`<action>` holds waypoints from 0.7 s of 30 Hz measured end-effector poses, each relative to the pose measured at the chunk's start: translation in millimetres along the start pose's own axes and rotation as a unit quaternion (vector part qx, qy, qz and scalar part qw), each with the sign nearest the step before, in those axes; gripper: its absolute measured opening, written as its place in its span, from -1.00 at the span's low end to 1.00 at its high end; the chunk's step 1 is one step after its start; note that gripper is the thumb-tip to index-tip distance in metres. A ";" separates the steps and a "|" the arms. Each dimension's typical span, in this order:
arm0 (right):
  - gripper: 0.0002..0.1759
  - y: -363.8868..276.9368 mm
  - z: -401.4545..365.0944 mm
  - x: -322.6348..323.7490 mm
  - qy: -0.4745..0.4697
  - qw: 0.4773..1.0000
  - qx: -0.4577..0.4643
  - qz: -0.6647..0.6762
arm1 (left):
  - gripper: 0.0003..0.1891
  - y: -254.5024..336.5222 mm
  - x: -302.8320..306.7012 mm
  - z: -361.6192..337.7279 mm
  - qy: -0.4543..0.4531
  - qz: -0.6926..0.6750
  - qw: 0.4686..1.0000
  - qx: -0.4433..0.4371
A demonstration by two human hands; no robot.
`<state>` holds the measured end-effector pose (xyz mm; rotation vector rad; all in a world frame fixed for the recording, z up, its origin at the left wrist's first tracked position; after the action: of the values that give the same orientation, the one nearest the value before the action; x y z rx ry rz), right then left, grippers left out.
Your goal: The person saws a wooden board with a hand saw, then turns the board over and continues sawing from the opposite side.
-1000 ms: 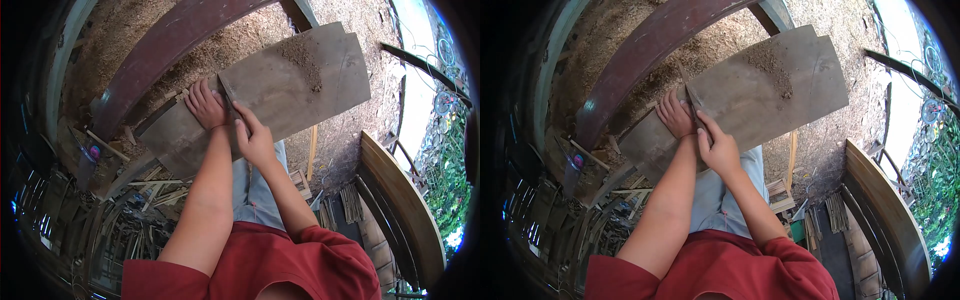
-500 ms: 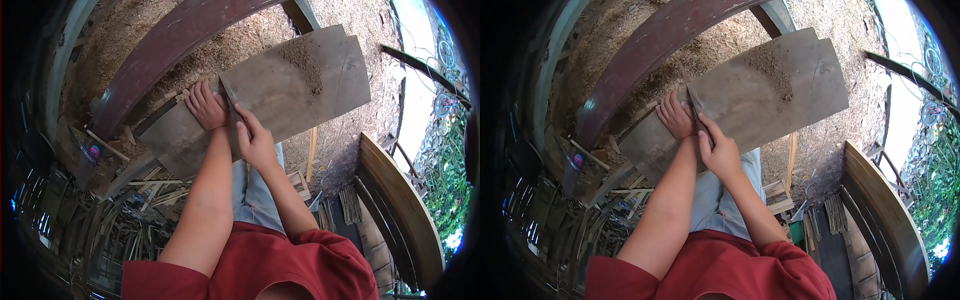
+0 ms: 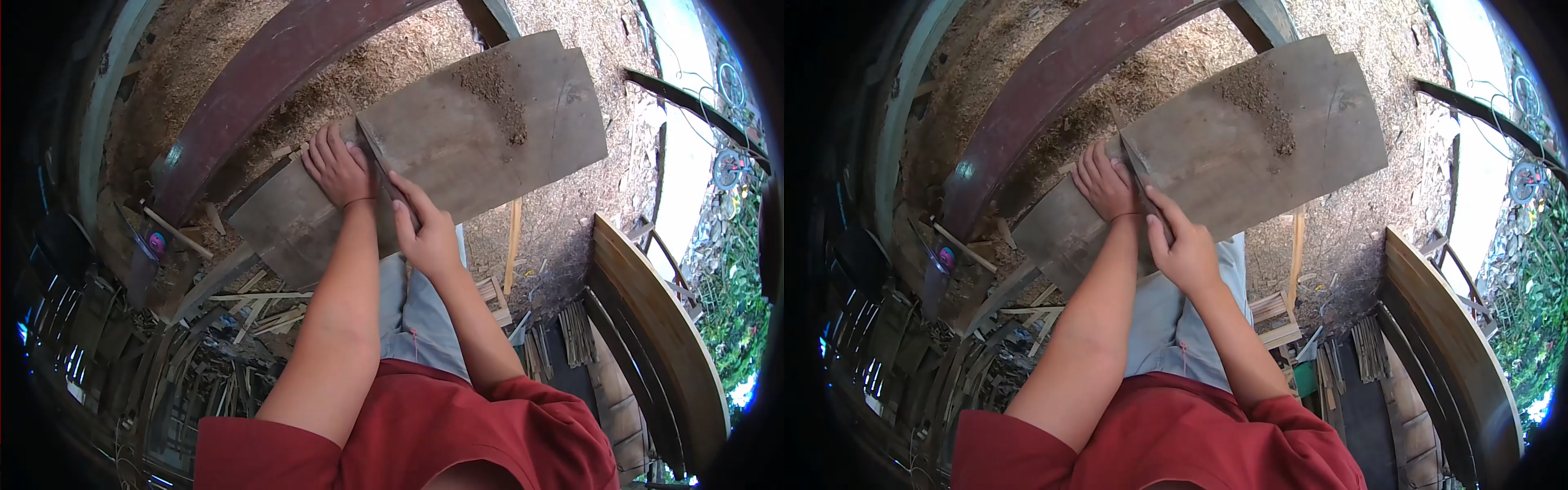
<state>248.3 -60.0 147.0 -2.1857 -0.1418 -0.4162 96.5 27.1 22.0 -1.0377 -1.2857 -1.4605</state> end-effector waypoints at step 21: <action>-0.45 4.8 -75.4 52.6 -0.024 1.000 0.005 0.008 | -0.52 1.8 1.1 -1.9 0.024 0.000 1.000 -0.009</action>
<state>280.3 -125.3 203.5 -2.1860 -0.1512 -0.3536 98.0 25.0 23.2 -1.0081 -1.2407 -1.4919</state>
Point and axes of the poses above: each hand's wrist, its own z-axis towards the middle knuckle, its own x-axis out of the back of the hand, y = z × x, the point moved 5 cm from there along z, towards the middle knuckle, and after that the axes turned 6 degrees about -x, right-handed, at the moved point
